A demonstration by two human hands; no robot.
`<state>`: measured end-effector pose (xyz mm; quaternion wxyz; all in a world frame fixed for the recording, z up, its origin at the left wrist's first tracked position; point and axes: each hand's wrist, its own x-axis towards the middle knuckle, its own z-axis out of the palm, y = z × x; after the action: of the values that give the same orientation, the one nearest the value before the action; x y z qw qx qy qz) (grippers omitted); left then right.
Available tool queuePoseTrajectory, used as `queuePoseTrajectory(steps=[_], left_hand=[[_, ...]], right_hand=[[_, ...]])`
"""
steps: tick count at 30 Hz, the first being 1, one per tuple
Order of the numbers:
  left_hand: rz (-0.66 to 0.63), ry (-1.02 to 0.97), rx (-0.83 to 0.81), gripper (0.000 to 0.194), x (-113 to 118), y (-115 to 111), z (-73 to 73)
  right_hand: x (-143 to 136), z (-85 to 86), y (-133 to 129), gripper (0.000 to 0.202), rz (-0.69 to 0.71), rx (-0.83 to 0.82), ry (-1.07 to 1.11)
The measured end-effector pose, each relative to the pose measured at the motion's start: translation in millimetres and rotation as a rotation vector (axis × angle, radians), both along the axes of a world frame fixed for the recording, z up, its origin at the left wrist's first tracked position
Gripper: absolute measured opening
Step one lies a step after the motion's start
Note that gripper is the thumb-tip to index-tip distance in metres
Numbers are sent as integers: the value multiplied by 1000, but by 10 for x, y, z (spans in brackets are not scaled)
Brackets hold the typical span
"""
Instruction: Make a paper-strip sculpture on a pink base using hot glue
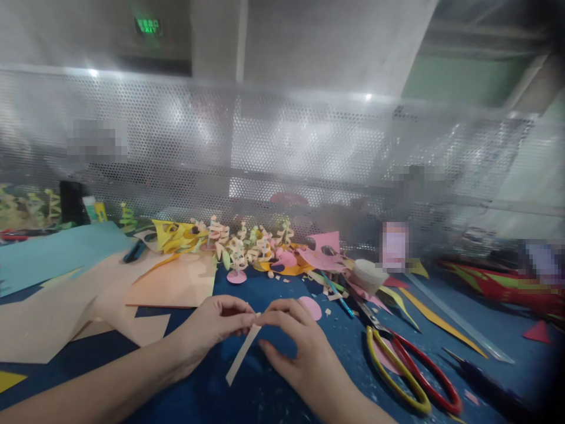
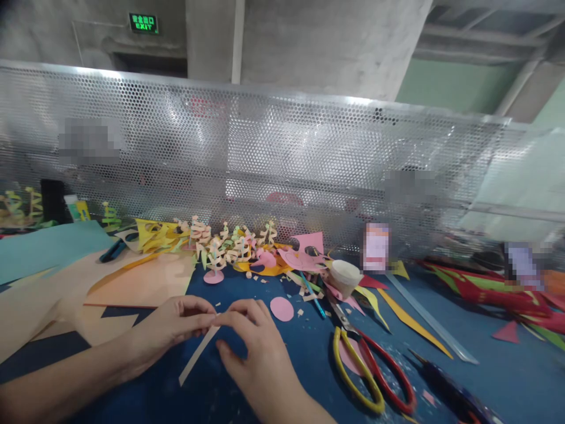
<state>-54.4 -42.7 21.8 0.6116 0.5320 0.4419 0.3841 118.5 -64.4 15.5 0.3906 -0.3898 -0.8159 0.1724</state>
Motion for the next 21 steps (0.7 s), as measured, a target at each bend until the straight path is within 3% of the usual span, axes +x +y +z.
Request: queuePoseTrajectory(steps=[3,6,15,21], left_hand=[[-11,-31,-37,19,15,-23,-24],[-32,-61,-44,18,40,-51,-21],[5,-48,93,14,71,-104,27],[26,-34,121,13,81,-83,-6]], right_hand=[[0,-27,-18,21,-46,148,-102],[-10,-29,-24,11,-55,176,-92],[-66,-24,-13,3,-61,-158,259],[-120,-89,21,19,38,-440,568]])
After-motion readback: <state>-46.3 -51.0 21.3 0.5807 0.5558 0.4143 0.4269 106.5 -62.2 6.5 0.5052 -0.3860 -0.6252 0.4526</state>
